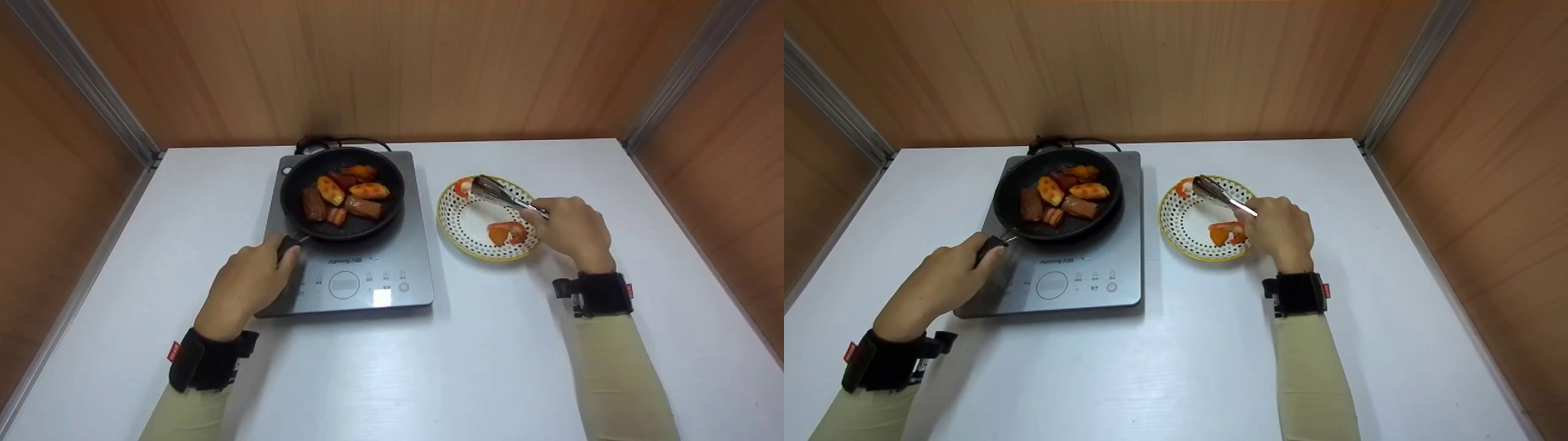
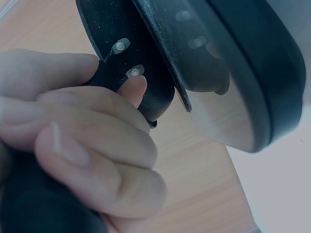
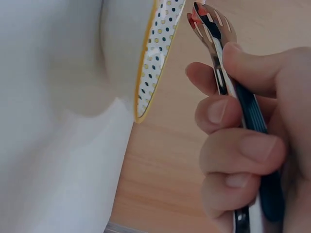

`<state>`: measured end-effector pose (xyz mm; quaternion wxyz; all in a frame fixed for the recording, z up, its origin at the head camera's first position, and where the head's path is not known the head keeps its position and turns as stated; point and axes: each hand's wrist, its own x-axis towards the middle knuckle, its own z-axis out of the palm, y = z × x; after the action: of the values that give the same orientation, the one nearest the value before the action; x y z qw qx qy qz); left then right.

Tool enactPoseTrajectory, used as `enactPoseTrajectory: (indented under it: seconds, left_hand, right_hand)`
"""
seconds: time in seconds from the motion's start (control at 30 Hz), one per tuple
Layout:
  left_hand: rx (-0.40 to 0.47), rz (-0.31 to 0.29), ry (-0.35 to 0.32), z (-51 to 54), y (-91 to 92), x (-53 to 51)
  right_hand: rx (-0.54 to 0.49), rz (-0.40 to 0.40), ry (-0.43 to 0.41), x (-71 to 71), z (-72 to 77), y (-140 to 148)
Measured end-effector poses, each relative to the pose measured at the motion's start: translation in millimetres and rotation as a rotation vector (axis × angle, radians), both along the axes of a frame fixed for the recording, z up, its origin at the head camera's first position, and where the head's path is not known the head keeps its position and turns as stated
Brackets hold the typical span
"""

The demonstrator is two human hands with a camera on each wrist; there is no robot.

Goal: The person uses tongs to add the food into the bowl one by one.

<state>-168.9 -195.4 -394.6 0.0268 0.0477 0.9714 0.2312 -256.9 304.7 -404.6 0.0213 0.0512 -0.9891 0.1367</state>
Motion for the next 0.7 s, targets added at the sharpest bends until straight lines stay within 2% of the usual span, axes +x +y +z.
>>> enactPoseTrajectory:
  seconds: [0.3, 0.53, 0.7]
  left_hand:
    - [-0.008, 0.001, -0.013, -1.0, -2.2, -0.1]
    - [-0.003, -0.002, -0.007, -1.0, -1.6, 0.3]
    - [0.002, 0.001, -0.01, -0.2, -0.7, 0.1]
  right_hand:
    - [-0.058, 0.065, 0.107, 2.5, 4.4, -12]
    - [-0.074, 0.085, 0.101, 7.9, 10.0, -33]
    - [-0.073, 0.127, 0.133, 14.5, 14.3, -51]
